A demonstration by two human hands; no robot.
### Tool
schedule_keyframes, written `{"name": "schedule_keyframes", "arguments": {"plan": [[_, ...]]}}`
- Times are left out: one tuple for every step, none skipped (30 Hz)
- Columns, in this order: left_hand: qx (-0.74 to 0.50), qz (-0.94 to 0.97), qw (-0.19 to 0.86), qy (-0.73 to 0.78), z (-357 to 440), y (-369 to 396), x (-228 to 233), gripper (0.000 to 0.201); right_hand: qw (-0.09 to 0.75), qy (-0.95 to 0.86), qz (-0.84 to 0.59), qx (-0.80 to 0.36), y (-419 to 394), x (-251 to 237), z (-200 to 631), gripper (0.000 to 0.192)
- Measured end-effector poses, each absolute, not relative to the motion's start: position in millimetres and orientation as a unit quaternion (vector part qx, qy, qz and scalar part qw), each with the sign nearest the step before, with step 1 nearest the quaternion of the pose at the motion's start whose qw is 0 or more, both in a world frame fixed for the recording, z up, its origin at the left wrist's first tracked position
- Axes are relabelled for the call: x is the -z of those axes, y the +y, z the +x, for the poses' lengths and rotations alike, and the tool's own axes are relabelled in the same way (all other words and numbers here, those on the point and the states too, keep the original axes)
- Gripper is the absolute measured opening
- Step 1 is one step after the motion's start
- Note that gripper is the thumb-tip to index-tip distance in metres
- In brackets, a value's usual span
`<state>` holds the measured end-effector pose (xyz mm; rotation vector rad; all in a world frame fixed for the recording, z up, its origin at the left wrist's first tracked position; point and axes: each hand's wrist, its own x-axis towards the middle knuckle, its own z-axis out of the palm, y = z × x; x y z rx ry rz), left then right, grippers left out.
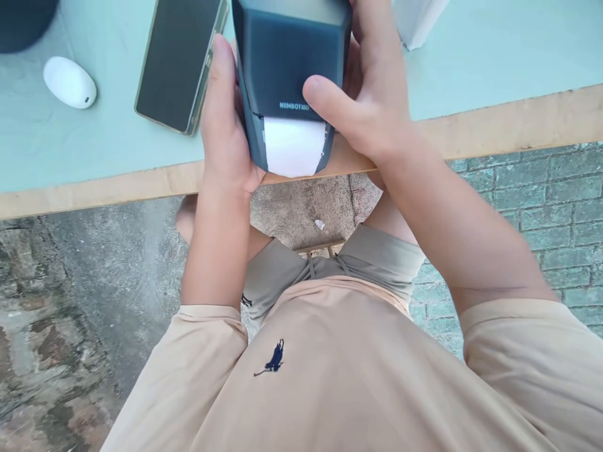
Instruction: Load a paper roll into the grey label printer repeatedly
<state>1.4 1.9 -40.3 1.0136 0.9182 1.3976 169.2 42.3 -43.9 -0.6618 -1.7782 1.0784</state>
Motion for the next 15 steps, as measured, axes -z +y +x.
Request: {"name": "schedule_keyframes", "arguments": {"plan": [[-0.594, 0.45, 0.567, 0.352, 1, 3, 41, 0.076, 0.475, -0.718, -0.269, -0.432, 39, 41, 169, 0.087], [-0.59, 0.46, 0.581, 0.321, 0, 2, 41, 0.072, 0.49, -0.715, -0.267, -0.421, 36, 38, 170, 0.086], [-0.587, 0.458, 0.597, 0.3, 0, 1, 40, 0.069, 0.493, -0.718, -0.265, -0.413, 32, 34, 170, 0.083], [-0.586, 0.444, 0.609, 0.297, 0, -1, 39, 0.066, 0.489, -0.726, -0.261, -0.407, 27, 30, 171, 0.078], [-0.582, 0.438, 0.615, 0.302, 0, -4, 37, 0.063, 0.488, -0.733, -0.258, -0.399, 24, 27, 172, 0.075], [-0.588, 0.43, 0.61, 0.311, 1, -7, 36, 0.064, 0.487, -0.739, -0.256, -0.39, 20, 24, 172, 0.072], [-0.592, 0.427, 0.603, 0.32, 1, -10, 34, 0.066, 0.484, -0.744, -0.258, -0.381, 18, 21, 172, 0.069], [-0.589, 0.431, 0.599, 0.33, 1, -12, 33, 0.067, 0.484, -0.748, -0.266, -0.367, 16, 18, 172, 0.066], [-0.591, 0.436, 0.59, 0.337, 1, -14, 31, 0.069, 0.485, -0.753, -0.279, -0.347, 15, 16, 172, 0.063], [-0.59, 0.444, 0.582, 0.342, 1, -16, 30, 0.069, 0.485, -0.757, -0.293, -0.326, 14, 14, 171, 0.061], [-0.588, 0.45, 0.574, 0.349, 1, -17, 30, 0.068, 0.482, -0.76, -0.31, -0.306, 14, 12, 171, 0.056], [-0.592, 0.453, 0.564, 0.355, 0, -19, 29, 0.067, 0.483, -0.764, -0.32, -0.284, 15, 10, 171, 0.051], [-0.596, 0.457, 0.555, 0.357, -1, -19, 29, 0.066, 0.487, -0.77, -0.32, -0.26, 15, 8, 171, 0.047], [-0.6, 0.458, 0.548, 0.36, -2, -19, 30, 0.065, 0.481, -0.783, -0.313, -0.241, 16, 6, 171, 0.045], [-0.604, 0.456, 0.543, 0.365, -3, -18, 31, 0.065, 0.467, -0.799, -0.305, -0.223, 17, 5, 172, 0.045]]}}
